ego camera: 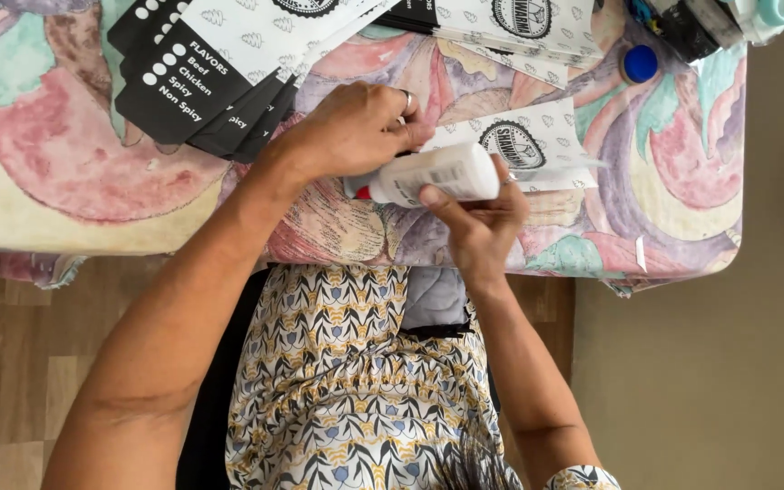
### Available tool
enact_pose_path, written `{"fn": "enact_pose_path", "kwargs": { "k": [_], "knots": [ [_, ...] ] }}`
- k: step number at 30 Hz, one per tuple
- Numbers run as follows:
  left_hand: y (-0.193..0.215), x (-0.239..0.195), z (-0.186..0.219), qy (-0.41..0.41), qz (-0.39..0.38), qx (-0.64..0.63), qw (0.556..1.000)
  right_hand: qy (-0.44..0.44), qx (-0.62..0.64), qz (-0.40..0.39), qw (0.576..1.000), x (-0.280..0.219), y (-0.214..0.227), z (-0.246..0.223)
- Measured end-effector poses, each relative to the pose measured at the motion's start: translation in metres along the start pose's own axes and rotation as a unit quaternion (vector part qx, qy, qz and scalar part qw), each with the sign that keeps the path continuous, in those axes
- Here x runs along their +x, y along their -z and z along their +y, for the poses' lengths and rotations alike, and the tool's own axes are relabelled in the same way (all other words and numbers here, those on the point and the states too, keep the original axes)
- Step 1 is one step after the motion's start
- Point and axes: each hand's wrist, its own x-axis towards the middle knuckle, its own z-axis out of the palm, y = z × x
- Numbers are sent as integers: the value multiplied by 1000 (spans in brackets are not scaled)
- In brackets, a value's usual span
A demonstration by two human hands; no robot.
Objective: The person applies glue from a bottle onto paper food packaging wraps and presses them together by hand.
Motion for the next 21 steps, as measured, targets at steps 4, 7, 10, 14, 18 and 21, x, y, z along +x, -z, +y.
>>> {"fn": "enact_pose_path", "kwargs": {
  "k": [4, 7, 10, 14, 18, 21],
  "knots": [
    [0, -5, -4, -18, 9, -29, 999, -36, -7, -3, 999, 9, 20, -5],
    [-14, -19, -10, -22, 28, -30, 999, -90, 39, 132, 986, 20, 78, -13],
    [-27, -33, -16, -105, 103, 12, 989, -28, 50, 265, 963, 36, 157, -28],
    [-46, -30, -32, -131, 136, 41, 981, -39, -171, 254, 951, 43, 294, -9],
    [-45, -40, -22, -107, 122, 34, 986, 34, -731, 126, 669, 39, 281, -44],
    [-49, -39, -23, -151, 167, 30, 974, 296, -665, 15, 686, 43, 229, -58]
  ]
}}
